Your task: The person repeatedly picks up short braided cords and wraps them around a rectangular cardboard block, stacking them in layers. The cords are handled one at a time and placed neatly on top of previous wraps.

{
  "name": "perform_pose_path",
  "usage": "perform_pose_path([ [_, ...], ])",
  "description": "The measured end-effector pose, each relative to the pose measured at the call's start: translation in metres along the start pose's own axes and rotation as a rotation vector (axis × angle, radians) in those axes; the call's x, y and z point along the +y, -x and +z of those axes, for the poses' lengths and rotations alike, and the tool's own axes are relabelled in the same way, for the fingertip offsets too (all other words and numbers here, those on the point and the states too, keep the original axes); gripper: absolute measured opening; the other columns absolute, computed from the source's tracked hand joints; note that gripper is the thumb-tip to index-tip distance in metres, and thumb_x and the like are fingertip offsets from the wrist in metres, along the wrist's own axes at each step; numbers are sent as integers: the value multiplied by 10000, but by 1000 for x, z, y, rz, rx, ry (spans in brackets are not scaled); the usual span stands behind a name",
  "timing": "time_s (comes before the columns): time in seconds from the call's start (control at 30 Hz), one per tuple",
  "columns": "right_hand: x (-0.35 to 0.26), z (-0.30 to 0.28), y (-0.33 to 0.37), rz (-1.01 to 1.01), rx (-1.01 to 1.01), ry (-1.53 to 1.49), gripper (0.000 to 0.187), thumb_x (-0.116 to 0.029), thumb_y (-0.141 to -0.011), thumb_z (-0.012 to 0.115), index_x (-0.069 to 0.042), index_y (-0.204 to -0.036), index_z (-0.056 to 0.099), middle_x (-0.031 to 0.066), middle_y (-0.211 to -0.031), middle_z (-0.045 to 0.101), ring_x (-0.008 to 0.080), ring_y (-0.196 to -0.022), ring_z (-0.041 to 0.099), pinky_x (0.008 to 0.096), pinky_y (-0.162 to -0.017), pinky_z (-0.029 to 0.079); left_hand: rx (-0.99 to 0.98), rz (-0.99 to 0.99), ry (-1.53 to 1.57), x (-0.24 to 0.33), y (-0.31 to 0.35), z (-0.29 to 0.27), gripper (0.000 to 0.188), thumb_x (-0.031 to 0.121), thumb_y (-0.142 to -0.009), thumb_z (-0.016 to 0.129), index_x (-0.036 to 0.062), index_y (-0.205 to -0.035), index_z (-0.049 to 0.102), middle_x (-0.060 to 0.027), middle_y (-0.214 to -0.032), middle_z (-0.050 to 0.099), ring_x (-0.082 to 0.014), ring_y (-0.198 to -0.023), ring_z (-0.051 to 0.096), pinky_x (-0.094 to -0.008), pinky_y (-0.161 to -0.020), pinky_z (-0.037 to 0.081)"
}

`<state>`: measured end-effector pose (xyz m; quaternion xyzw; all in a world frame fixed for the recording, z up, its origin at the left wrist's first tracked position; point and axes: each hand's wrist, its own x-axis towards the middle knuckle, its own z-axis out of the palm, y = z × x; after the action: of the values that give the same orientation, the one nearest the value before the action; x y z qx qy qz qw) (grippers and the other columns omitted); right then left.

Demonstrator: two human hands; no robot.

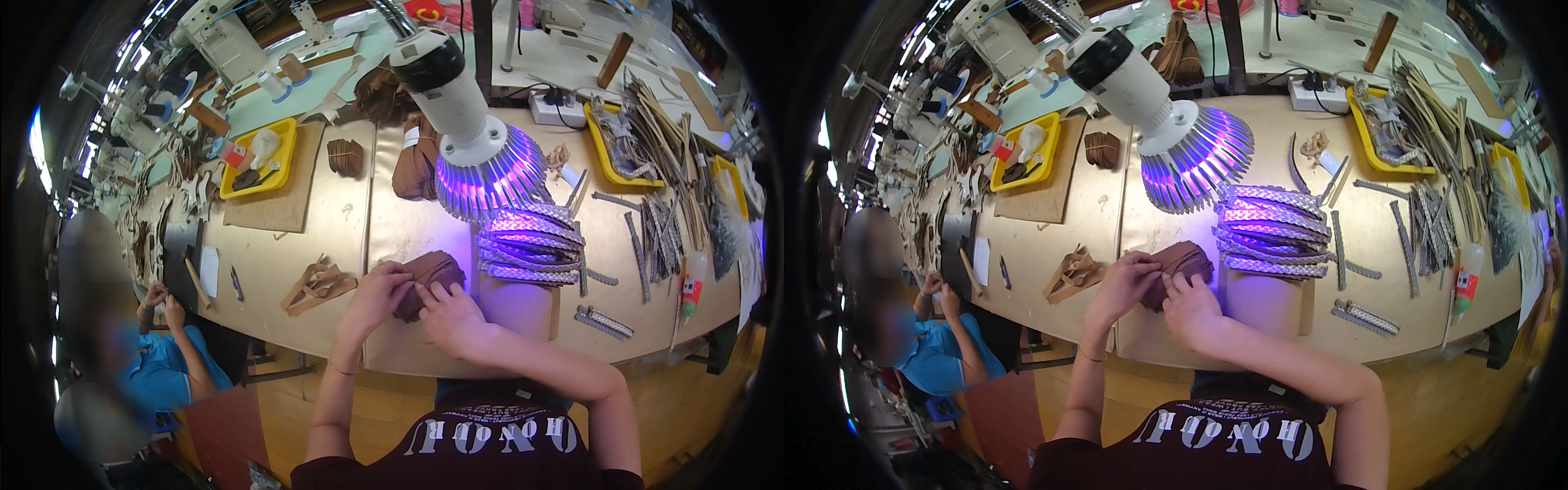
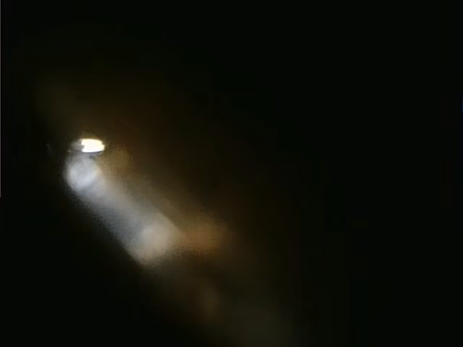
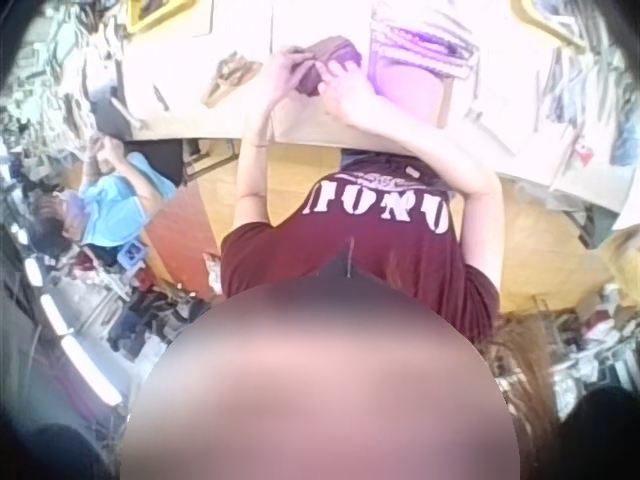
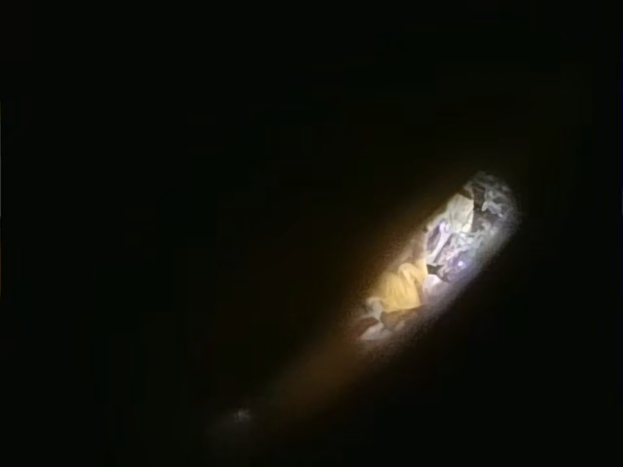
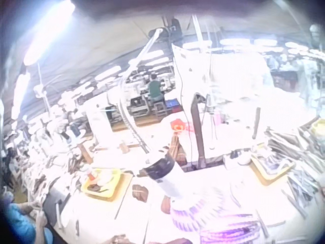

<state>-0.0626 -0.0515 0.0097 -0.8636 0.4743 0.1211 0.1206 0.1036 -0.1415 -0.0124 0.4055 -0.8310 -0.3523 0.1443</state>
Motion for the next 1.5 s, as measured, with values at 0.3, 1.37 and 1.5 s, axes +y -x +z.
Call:
perform_pose_path([
  [0.3,0,-3,1,23,12,-77,387,-358,-823,662,-68,-1078,663,155,-1478,404,257,-1220,445,384,-882,388,246,44,-52,-1,-2,-11,167,30,-800,671,17,-966,685,-131,-975,675,-303,-878,662,-365,-769,528],
  [1.37,64,25,158,463,781,-1647,195,-66,-937,618,1,-1099,533,39,-837,619,78,-735,596,223,-675,486,489,229,-84,144,62,107,413,95,-845,653,20,-1247,601,-232,-1363,496,-387,-1217,517,-467,-1020,391],
  [1.5,65,30,161,485,771,-1608,186,-69,-927,635,1,-1064,531,19,-840,605,69,-751,589,217,-674,475,282,217,-106,149,59,121,525,212,-897,626,-16,-1351,492,-248,-1435,433,-413,-1324,431,-514,-1097,309],
])
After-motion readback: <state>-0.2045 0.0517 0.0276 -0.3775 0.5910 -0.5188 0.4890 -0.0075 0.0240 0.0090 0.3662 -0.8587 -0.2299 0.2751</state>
